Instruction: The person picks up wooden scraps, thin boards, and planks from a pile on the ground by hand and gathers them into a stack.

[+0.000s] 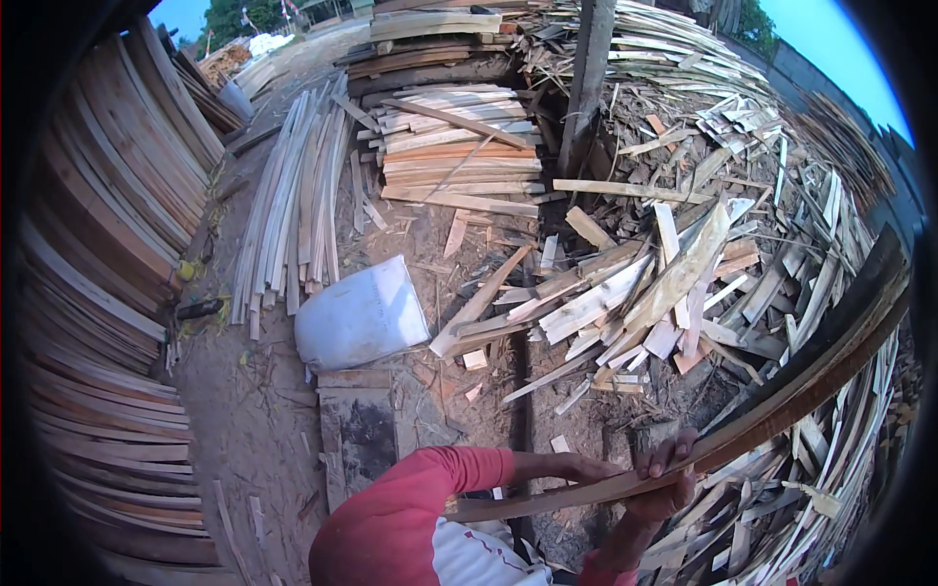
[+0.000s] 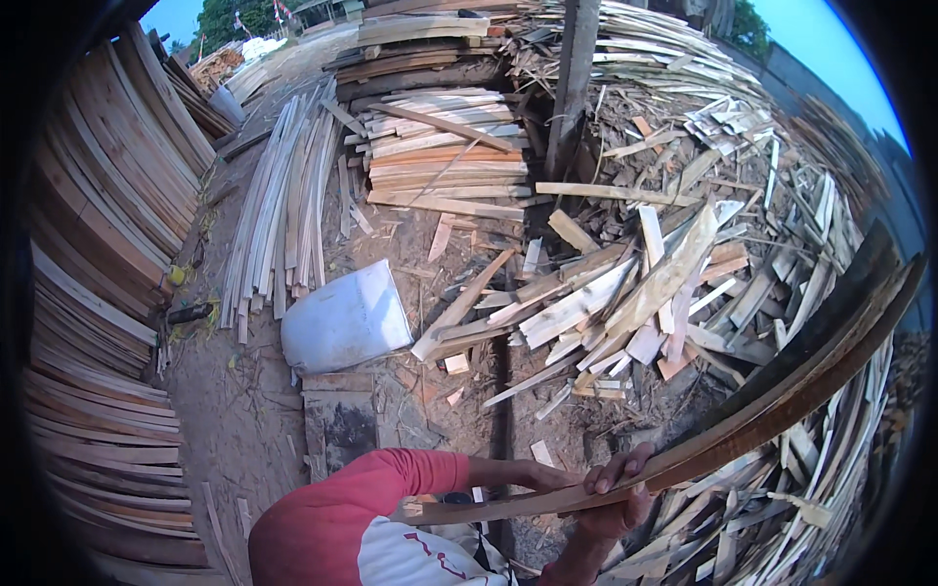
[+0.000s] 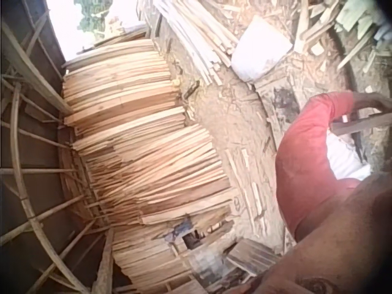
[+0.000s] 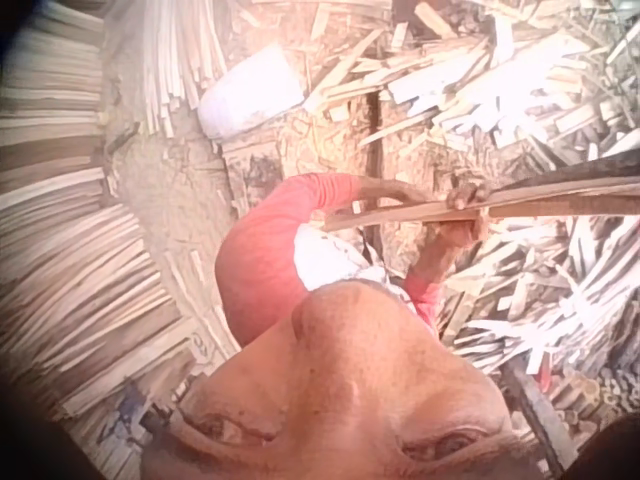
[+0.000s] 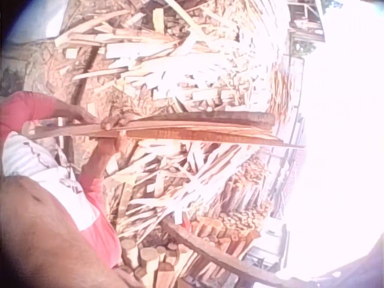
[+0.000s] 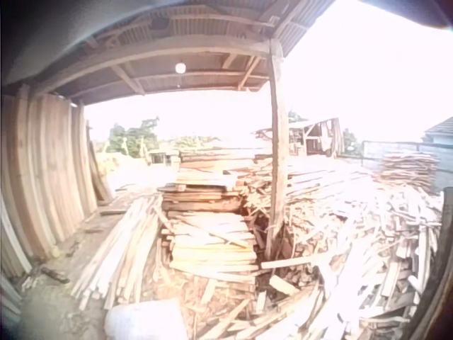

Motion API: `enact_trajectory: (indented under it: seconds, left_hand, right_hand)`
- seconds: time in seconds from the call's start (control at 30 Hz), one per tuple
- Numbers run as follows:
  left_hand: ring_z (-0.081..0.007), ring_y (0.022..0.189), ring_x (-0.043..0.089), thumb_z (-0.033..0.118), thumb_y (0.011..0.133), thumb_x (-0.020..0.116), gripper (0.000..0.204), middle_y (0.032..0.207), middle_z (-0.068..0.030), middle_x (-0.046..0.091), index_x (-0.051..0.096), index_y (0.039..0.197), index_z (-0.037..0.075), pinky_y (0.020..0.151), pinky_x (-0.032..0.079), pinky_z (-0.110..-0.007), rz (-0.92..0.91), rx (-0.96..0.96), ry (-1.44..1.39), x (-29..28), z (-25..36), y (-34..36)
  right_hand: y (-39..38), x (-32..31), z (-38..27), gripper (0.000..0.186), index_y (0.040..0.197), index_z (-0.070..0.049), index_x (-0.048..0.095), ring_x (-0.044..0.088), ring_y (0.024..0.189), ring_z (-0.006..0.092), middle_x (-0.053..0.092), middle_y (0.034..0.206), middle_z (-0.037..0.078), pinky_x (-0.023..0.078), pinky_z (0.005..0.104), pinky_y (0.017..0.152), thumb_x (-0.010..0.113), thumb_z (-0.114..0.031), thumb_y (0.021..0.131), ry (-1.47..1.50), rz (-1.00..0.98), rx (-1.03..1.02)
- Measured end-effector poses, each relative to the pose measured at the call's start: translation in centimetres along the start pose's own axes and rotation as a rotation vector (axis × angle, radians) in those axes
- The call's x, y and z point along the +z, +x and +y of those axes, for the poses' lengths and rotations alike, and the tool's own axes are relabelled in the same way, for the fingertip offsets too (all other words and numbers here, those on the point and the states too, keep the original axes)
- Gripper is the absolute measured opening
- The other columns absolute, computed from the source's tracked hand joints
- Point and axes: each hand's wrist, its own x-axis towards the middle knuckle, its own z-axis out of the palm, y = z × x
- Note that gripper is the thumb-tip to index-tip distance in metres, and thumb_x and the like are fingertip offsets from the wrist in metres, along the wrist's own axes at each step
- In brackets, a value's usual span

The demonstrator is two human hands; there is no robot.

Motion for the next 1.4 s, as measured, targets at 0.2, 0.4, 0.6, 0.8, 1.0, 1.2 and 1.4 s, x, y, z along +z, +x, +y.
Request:
enact_trajectory:
  seconds: [0.2,0.4,0.6,0.8,1.0,1.2,1.4]
  left_hand:
    - [-0.0209,0.071,0.063,0.066,0.09,0.024,0.072,0.097,-0.0136,0.061,0.052,0.111,0.003,0.077,0.049,-0.035,-0.636,-0.435,-0.227,-0.4,0.5,-0.7]
    - [-0.0126,0.09,0.056,0.059,0.087,0.045,0.069,0.111,-0.0084,0.056,0.046,0.124,0.0,0.077,0.046,-0.029,-0.296,-0.504,-0.52,-1.6,4.4,-8.9]
    - [-0.0148,0.099,0.051,0.033,0.063,0.079,0.081,0.112,-0.0109,0.055,0.042,0.128,0.003,0.087,0.042,-0.031,-0.17,-0.426,0.141,1.2,6.3,-13.6]
    - [-0.0229,0.085,0.06,0.027,0.066,0.073,0.063,0.094,-0.0128,0.062,0.046,0.118,0.004,0.077,0.048,-0.035,0.087,-0.533,0.327,3.2,0.4,-20.6]
    - [-0.0263,0.093,0.06,0.025,0.066,0.07,0.065,0.102,-0.0188,0.06,0.045,0.121,0.001,0.082,0.046,-0.036,0.314,-0.452,0.557,4.6,-0.1,-22.1]
    - [-0.0235,0.089,0.063,0.034,0.067,0.075,0.06,0.097,-0.0141,0.064,0.052,0.113,0.004,0.078,0.048,-0.034,0.425,-0.628,0.628,5.0,2.2,-21.4]
    - [-0.0217,0.082,0.061,0.051,0.068,0.074,0.063,0.085,-0.0124,0.062,0.055,0.104,0.004,0.071,0.047,-0.035,0.514,-0.469,0.596,2.5,0.2,-26.6]
  right_hand:
    - [-0.1,0.9,-4.4,0.025,0.099,-0.003,0.035,0.05,0.07,0.0159,0.042,0.083,0.008,0.046,0.0308,0.061,0.055,-0.014,0.089,-0.057,-0.062,-0.086]
    - [-1.6,-1.0,-8.3,0.024,0.104,-0.003,0.036,0.049,0.072,0.0157,0.043,0.08,0.007,0.046,0.0284,0.067,0.054,-0.012,0.09,-0.095,-0.057,-0.218]
    - [-1.3,-1.6,-6.8,0.018,0.101,-0.003,0.037,0.053,0.071,0.0158,0.047,0.076,0.009,0.049,0.0299,0.066,0.049,-0.013,0.092,-0.062,0.053,-0.239]
    - [-0.4,-2.7,-4.4,0.023,0.105,0.0,0.037,0.05,0.074,0.0167,0.044,0.081,0.009,0.049,0.0288,0.068,0.048,-0.016,0.093,-0.109,0.048,-0.123]
    - [1.5,0.6,-1.6,0.033,0.105,-0.001,0.039,0.05,0.072,0.0146,0.045,0.082,0.009,0.046,0.0253,0.061,0.055,-0.026,0.09,-0.095,-0.008,-0.053]
    - [2.1,0.4,-0.6,0.033,0.106,0.0,0.045,0.052,0.075,0.0092,0.053,0.09,0.005,0.045,0.021,0.057,0.061,-0.023,0.088,-0.505,0.354,-0.131]
    - [1.9,-3.8,1.4,0.027,0.108,-0.004,0.048,0.056,0.078,0.0129,0.056,0.09,0.006,0.049,0.0252,0.065,0.06,-0.005,0.084,-0.516,0.56,-0.064]
